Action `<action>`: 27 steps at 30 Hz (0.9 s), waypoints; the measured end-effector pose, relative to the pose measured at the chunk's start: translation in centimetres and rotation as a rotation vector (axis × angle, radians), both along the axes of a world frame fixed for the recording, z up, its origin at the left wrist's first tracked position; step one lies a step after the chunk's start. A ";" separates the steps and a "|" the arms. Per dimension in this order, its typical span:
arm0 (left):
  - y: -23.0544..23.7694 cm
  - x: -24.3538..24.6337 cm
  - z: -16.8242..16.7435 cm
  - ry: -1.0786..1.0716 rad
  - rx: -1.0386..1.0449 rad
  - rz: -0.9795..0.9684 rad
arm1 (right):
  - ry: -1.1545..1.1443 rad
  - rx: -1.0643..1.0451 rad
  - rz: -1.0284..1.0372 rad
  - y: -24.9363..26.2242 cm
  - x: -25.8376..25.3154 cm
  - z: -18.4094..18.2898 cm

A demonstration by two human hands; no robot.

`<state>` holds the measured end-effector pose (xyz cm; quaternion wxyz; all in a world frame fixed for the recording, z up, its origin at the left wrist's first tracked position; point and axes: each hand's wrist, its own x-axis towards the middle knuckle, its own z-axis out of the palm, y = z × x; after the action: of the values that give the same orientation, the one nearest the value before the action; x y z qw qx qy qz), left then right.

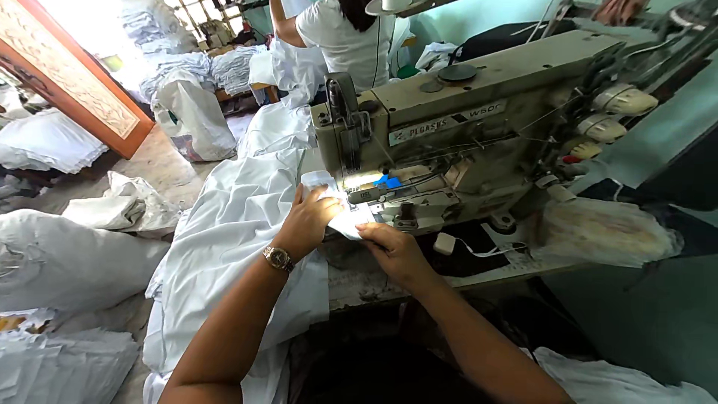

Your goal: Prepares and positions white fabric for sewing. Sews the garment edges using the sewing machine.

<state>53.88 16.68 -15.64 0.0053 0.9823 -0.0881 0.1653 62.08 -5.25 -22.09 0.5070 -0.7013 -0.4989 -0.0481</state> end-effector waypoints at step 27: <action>-0.1 1.0 -1.0 -0.066 -0.165 0.081 | 0.070 -0.111 0.013 -1.7 -3.4 -7.3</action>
<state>54.84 16.57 -16.60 0.0768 0.9753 -0.0343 0.2042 58.71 -6.96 -29.40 0.4847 -0.7263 -0.4874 0.0074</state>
